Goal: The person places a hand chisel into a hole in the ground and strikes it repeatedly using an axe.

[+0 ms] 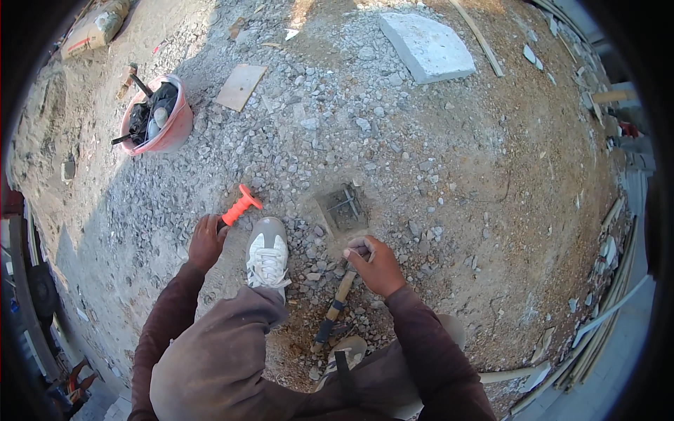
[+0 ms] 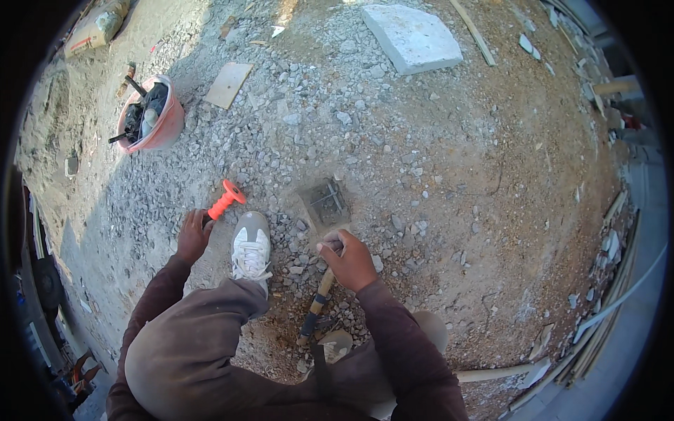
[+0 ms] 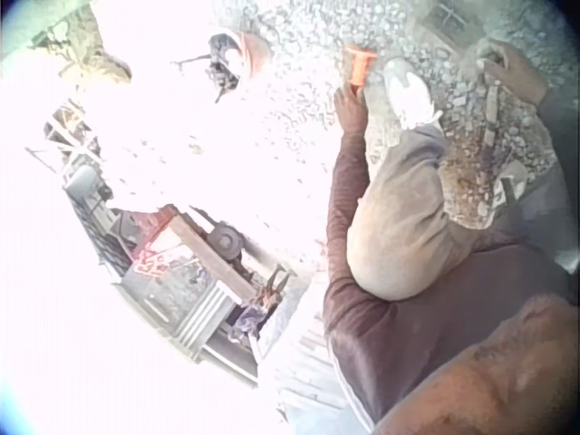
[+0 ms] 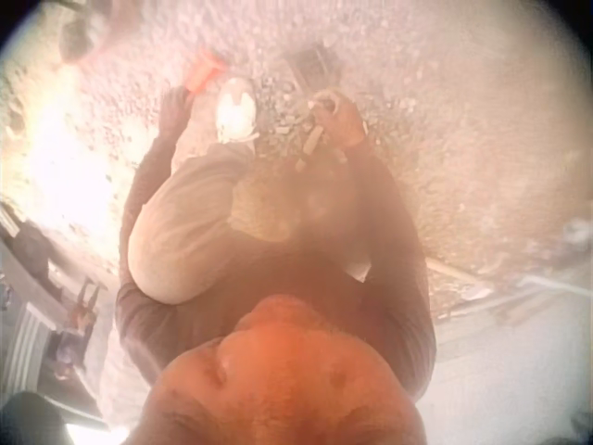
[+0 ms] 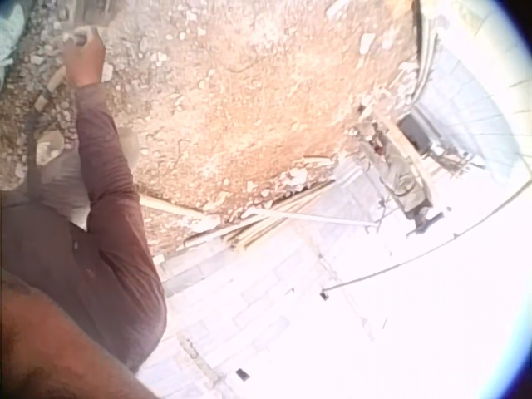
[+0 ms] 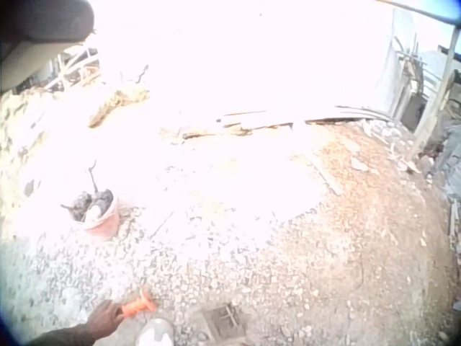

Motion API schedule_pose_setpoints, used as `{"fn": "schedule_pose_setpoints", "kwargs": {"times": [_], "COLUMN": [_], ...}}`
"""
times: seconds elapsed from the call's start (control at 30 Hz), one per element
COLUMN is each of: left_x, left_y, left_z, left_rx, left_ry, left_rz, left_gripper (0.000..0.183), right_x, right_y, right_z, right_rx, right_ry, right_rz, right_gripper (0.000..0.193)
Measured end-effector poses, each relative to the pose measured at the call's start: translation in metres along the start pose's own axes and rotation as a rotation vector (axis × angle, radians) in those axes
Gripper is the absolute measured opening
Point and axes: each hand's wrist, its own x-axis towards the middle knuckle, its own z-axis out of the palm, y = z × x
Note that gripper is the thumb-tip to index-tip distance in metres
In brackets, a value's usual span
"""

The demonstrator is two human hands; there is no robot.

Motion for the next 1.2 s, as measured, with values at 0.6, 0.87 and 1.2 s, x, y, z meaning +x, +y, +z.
{"fn": "schedule_pose_setpoints", "kwargs": {"times": [0.6, 0.87, 1.2], "left_x": [0.024, -0.017, -0.038], "left_y": [0.149, 0.113, 0.096], "left_z": [-0.057, -0.045, -0.048], "left_rx": [-0.422, -0.522, -0.583], "left_ry": [0.095, 0.010, 0.015], "left_rz": [0.629, 0.302, 0.122], "left_gripper": [0.038, 0.029, 0.023], "right_x": [-0.036, -0.035, 0.033], "right_y": [-0.071, -0.093, -0.081], "right_z": [-0.032, -0.063, -0.037], "right_rx": [0.245, -0.111, -0.653], "right_ry": [0.097, 0.446, 0.090], "right_rz": [-0.306, -0.299, -0.551], "right_gripper": [0.054, 0.056, 0.059]}}
